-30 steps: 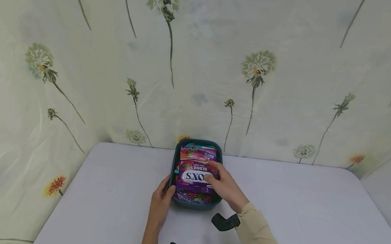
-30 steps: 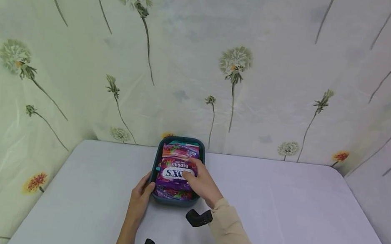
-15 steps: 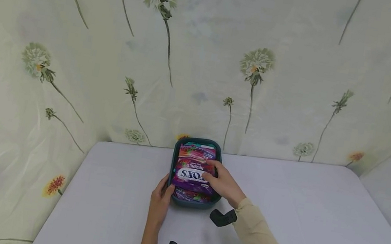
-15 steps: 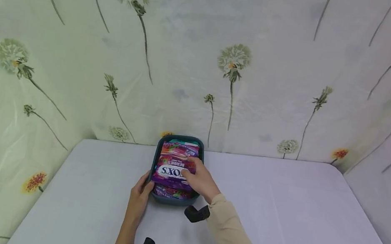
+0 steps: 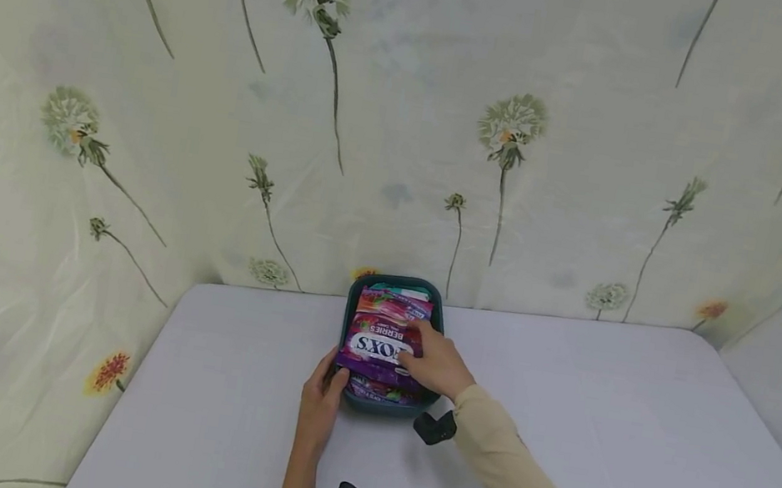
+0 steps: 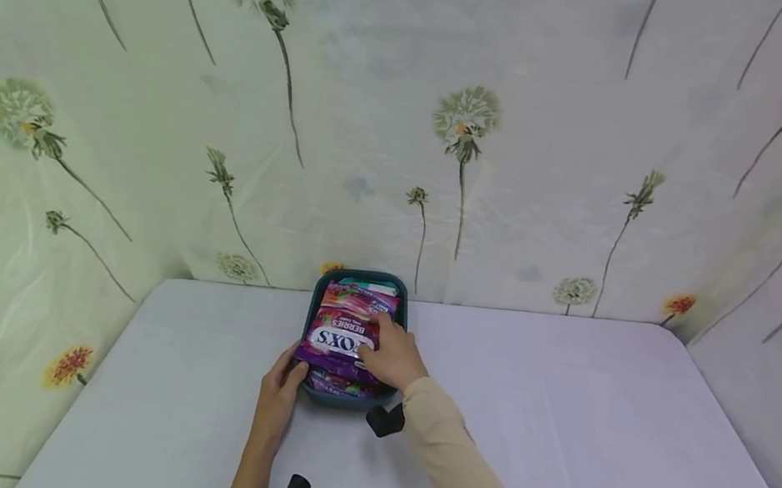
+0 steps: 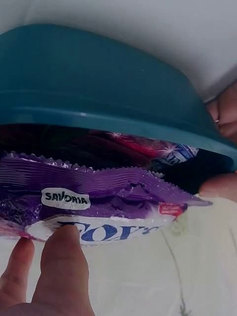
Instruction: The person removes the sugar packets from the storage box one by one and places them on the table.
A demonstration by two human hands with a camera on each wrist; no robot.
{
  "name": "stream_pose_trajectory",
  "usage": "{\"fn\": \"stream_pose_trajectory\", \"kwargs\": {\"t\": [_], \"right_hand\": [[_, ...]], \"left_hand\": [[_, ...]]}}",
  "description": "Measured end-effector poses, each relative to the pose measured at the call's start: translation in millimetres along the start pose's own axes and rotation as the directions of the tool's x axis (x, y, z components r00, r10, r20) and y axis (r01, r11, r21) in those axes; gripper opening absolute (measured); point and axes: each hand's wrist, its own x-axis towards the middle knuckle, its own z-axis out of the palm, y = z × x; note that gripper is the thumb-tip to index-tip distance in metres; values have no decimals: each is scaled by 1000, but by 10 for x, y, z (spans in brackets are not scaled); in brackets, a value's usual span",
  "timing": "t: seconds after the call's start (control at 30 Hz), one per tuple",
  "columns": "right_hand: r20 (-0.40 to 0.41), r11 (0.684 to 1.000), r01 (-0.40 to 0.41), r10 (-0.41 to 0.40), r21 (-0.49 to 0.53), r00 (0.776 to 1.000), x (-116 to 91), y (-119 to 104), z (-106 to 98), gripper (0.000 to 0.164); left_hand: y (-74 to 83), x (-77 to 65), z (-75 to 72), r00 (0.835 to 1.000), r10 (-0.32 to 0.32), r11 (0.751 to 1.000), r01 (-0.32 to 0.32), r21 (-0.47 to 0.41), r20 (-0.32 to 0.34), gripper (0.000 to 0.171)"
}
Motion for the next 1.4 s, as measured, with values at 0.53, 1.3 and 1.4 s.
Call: {"fn": "stream_pose_trajectory", "kwargs": {"t": [0.53, 1.3, 1.4], "right_hand": [[-19, 958, -1, 7, 286, 1000, 51, 68, 162, 57], [-133, 836, 13, 72, 549, 988, 83, 163, 268, 55], [-146, 815, 30, 67, 579, 987, 74, 170, 260, 55]], "left_hand": [[-5, -55, -170, 1000, -8, 999, 9, 33, -24, 48], [-33, -18, -14, 1000, 3, 1000, -2, 18, -11, 47], [-25, -14, 3, 1000, 0, 1000, 0, 7, -6, 47]]}}
